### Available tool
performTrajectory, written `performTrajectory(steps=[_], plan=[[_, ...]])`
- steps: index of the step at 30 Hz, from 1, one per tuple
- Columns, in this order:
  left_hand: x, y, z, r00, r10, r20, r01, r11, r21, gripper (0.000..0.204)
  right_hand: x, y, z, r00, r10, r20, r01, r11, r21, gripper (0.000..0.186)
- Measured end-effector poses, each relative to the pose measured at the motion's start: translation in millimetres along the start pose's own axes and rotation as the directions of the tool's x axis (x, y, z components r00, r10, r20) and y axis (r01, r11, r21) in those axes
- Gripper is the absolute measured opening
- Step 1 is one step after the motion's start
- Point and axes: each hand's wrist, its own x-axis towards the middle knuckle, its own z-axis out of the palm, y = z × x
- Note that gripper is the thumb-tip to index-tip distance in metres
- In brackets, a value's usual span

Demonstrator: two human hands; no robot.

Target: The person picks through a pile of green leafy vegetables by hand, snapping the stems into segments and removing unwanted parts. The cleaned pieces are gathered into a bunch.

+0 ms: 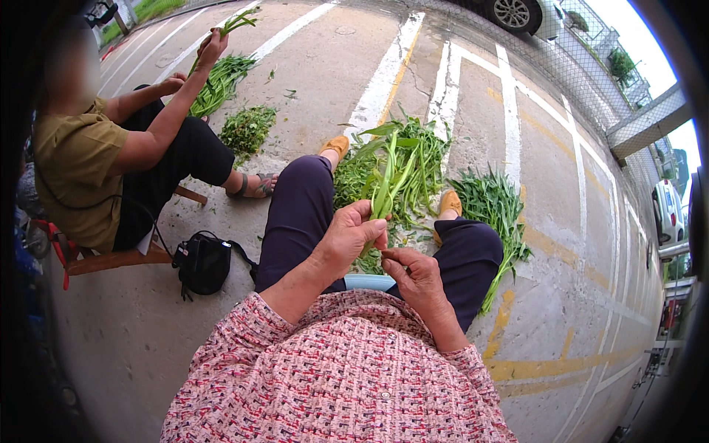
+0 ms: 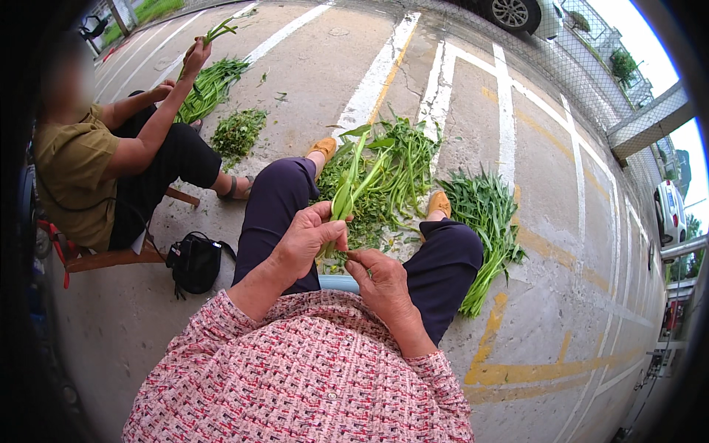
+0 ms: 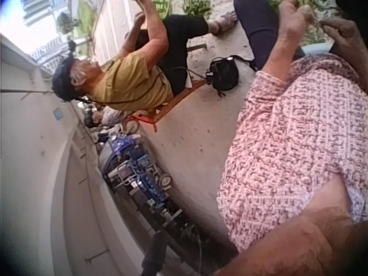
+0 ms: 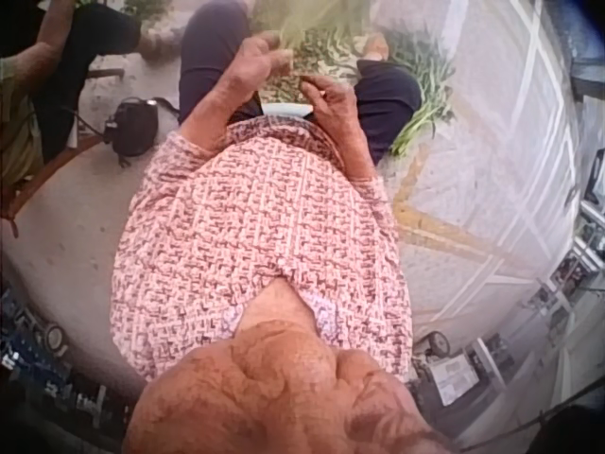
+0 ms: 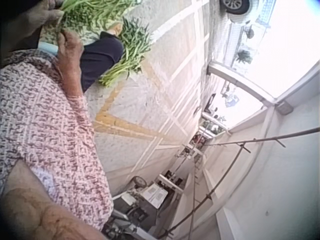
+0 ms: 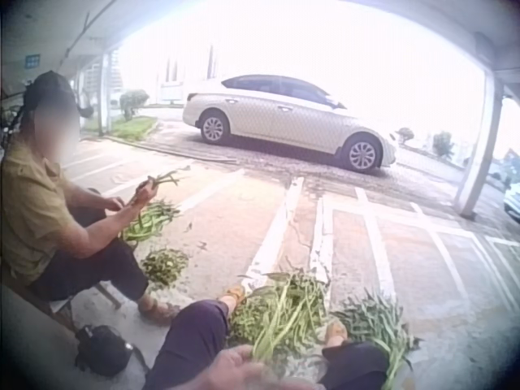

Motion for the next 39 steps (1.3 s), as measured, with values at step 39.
performTrajectory(steps=[39], plan=[[-22, 1, -15, 0.996, -0.026, 0.08, -0.016, 0.875, 0.483, 0.006, -41, -191, -125, 0.6, -0.798, 0.053, 0.382, 0.343, 0.858, 0.034]])
